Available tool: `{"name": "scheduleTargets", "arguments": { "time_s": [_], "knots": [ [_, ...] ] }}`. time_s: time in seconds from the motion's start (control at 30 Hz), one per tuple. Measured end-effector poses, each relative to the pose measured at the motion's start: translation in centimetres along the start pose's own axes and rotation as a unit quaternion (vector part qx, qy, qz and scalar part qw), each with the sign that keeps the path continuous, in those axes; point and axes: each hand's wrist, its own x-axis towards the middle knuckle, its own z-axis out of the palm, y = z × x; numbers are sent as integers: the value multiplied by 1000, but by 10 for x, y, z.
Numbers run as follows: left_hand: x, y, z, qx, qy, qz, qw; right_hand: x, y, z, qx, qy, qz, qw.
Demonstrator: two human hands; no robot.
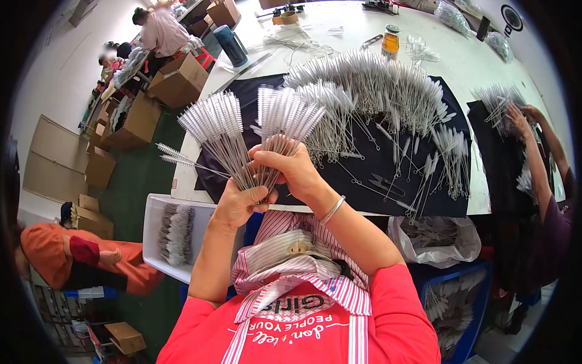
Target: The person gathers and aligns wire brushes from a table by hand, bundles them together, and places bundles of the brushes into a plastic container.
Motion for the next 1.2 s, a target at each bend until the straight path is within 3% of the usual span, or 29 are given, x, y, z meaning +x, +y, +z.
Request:
{"name": "scheduleTargets", "arguments": {
  "time_s": [0.13, 0.27, 0.37, 0.63, 0.8, 0.9, 1.0, 1.07, 1.13, 1.2],
  "knots": [
    [-1, -2, -16, 13, -46, -29, 998, -5, -4, 14, 40, 5, 10, 999],
    [-4, -7, -33, 36, -89, -67, 993, -1, -1, 17, -60, -20, -4, 998],
    [-13, -4, -26, 13, -64, -5, 998, 7, 9, 12, -61, -27, -5, 998],
    [-27, -4, -29, -37, -48, 16, 998, 9, 19, 12, 33, -102, 58, 992],
    [-31, -7, -41, 49, -39, -31, 998, 11, 29, 13, 62, -102, 68, 991],
    [-33, -5, -37, 70, -50, -60, 994, 15, 36, 1, 41, -150, 105, 982],
    [-34, -9, -36, 87, -54, -94, 990, 12, 49, 5, 106, -162, 71, 979],
    [-34, -12, -38, 126, -87, -162, 975, 6, 51, 5, 115, -208, 76, 968],
    [-36, -16, -32, 165, -87, -172, 967, 2, 55, 6, 142, -278, 100, 945],
    [-38, -26, -29, 150, -117, -217, 958, -5, 56, 6, 139, -279, 112, 944]
  ]
}}
